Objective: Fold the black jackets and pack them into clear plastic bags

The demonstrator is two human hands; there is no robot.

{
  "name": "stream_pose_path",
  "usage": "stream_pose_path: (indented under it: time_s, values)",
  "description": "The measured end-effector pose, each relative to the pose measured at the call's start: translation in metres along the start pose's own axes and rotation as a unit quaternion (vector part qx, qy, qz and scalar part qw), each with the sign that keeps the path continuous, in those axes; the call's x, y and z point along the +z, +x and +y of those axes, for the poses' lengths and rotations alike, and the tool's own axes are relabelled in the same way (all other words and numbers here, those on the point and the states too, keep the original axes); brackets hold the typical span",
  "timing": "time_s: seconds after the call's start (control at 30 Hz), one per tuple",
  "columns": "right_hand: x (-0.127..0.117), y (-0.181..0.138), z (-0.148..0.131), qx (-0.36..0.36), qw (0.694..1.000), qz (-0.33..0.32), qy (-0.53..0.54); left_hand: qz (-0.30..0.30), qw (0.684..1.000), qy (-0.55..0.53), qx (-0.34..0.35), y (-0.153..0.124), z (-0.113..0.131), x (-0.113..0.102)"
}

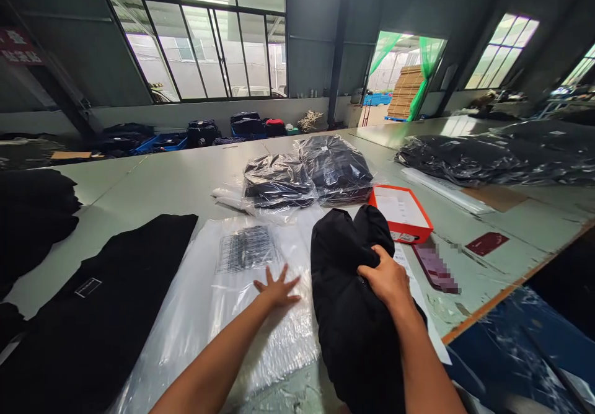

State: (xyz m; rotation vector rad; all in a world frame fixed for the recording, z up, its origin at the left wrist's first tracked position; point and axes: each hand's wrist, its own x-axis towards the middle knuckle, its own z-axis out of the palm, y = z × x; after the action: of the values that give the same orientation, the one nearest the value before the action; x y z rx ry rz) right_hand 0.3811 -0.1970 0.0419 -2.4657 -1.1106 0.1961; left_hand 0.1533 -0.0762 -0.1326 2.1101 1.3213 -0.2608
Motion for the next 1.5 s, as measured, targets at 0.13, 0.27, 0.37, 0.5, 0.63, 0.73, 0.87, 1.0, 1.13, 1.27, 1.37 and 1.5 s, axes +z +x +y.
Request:
stream_pose_path:
  time_s: [0.13,0.27,0.37,0.5,0.63,0.73,0.87,1.0,1.13,1.27,1.37,1.5]
  values:
    - [0.004,-0.004,-0.005,-0.003,1.000,-0.011,-0.001,-0.015,0.996,0.031,0.087,-0.006,0.005,0.003]
    - [0.003,-0.009,-0.005,-0.001,1.000,-0.026,-0.002,0.072,0.993,0.032,-0.091,-0.004,-0.023,-0.014]
    - [0.003,-0.013,-0.005,-0.006,1.000,-0.024,-0.009,0.088,0.991,0.015,-0.100,-0.002,-0.026,-0.019]
    - [0.011,-0.017,-0.004,-0.016,0.999,-0.034,-0.020,-0.018,0.995,0.026,0.091,-0.003,-0.008,-0.013]
    - [0.026,-0.016,0.003,0.001,0.998,-0.051,-0.045,-0.039,0.997,0.051,0.039,-0.008,-0.023,-0.019]
    - [0.039,-0.012,0.014,0.026,0.996,-0.057,-0.058,0.019,0.999,0.051,0.000,-0.014,-0.051,-0.029]
    - [0.043,-0.009,0.023,0.038,0.997,-0.040,-0.051,0.078,0.995,0.053,0.033,-0.024,-0.069,-0.031]
    - [0.027,-0.019,0.017,0.026,0.998,-0.035,-0.042,0.058,0.995,0.030,0.071,-0.029,-0.061,-0.023]
    - [0.005,-0.037,0.007,0.007,0.999,-0.037,-0.019,0.066,0.992,-0.080,0.066,-0.017,-0.048,-0.033]
    - [-0.015,-0.052,0.002,-0.017,0.999,-0.015,0.023,0.118,0.982,-0.125,0.074,0.000,-0.032,-0.064]
    - [-0.028,-0.061,-0.002,-0.040,0.997,-0.003,0.064,0.164,0.972,-0.145,0.084,0.005,-0.017,-0.087]
    - [-0.038,-0.072,-0.011,-0.091,0.985,-0.011,0.146,0.159,0.952,-0.244,0.098,0.002,-0.002,-0.103]
